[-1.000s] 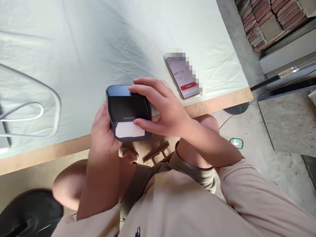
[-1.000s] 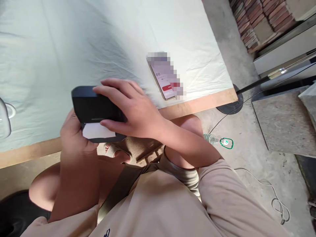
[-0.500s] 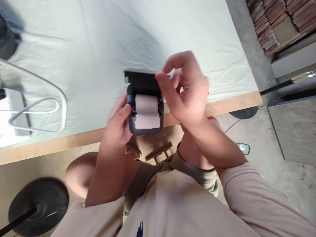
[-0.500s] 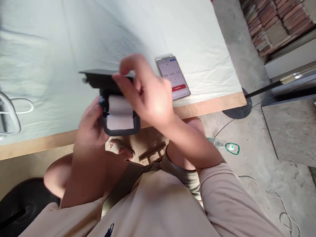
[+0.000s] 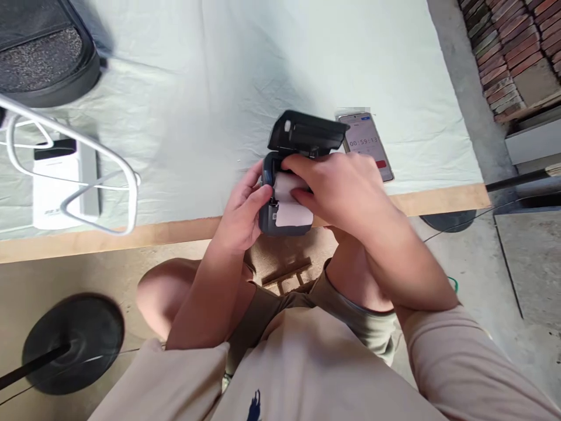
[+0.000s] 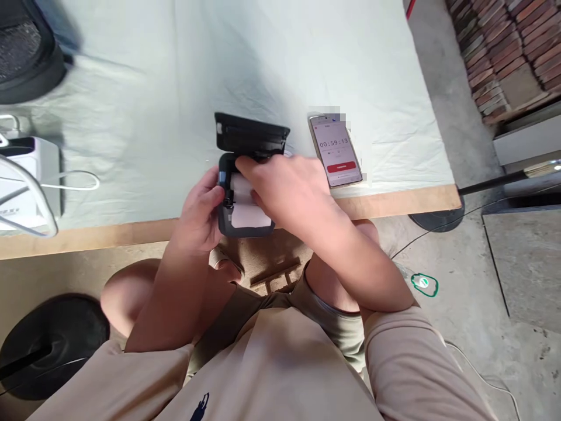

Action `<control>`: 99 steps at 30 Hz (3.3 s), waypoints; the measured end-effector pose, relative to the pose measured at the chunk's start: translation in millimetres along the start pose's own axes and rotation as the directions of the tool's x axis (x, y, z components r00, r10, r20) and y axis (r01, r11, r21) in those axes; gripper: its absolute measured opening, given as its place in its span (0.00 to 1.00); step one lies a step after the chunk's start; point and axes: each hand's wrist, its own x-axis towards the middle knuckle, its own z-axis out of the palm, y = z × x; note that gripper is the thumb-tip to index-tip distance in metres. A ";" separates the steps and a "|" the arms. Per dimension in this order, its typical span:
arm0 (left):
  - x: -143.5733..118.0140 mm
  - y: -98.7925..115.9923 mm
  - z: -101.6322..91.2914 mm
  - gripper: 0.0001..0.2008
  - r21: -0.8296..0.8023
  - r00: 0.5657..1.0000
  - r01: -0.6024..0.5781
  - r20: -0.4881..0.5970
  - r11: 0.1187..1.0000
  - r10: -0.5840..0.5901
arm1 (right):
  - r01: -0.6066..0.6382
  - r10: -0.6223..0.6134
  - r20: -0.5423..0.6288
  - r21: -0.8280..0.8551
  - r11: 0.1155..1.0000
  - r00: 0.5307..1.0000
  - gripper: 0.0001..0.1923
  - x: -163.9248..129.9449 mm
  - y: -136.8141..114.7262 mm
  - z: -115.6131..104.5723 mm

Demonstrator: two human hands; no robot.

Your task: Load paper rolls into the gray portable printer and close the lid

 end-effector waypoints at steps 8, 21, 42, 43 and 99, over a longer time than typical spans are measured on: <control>3.1 2.4 3.0 0.15 -0.101 0.998 -0.021 -0.061 0.995 0.014 | 0.125 0.243 -0.366 0.743 0.657 0.899 0.18 -8.0 59.9 -9.5; 7.3 4.2 2.5 0.10 -0.084 0.989 0.007 -0.144 0.996 -0.019 | -0.046 0.142 -0.212 0.405 0.913 0.967 0.22 43.4 96.1 35.4; 8.0 0.3 4.4 0.12 -0.020 0.980 -0.081 -0.185 0.997 0.076 | -0.016 0.230 -0.382 0.489 0.872 0.895 0.26 -0.4 38.9 50.2; 7.2 -0.2 4.7 0.12 -0.023 0.981 -0.093 -0.174 0.995 0.087 | 0.030 0.239 -0.455 0.510 0.860 0.858 0.23 -3.4 38.1 45.8; 4.5 1.7 5.1 0.16 -0.116 0.982 -0.041 -0.190 0.992 0.018 | 0.167 0.010 -0.189 0.887 0.430 0.982 0.23 -4.9 27.4 51.0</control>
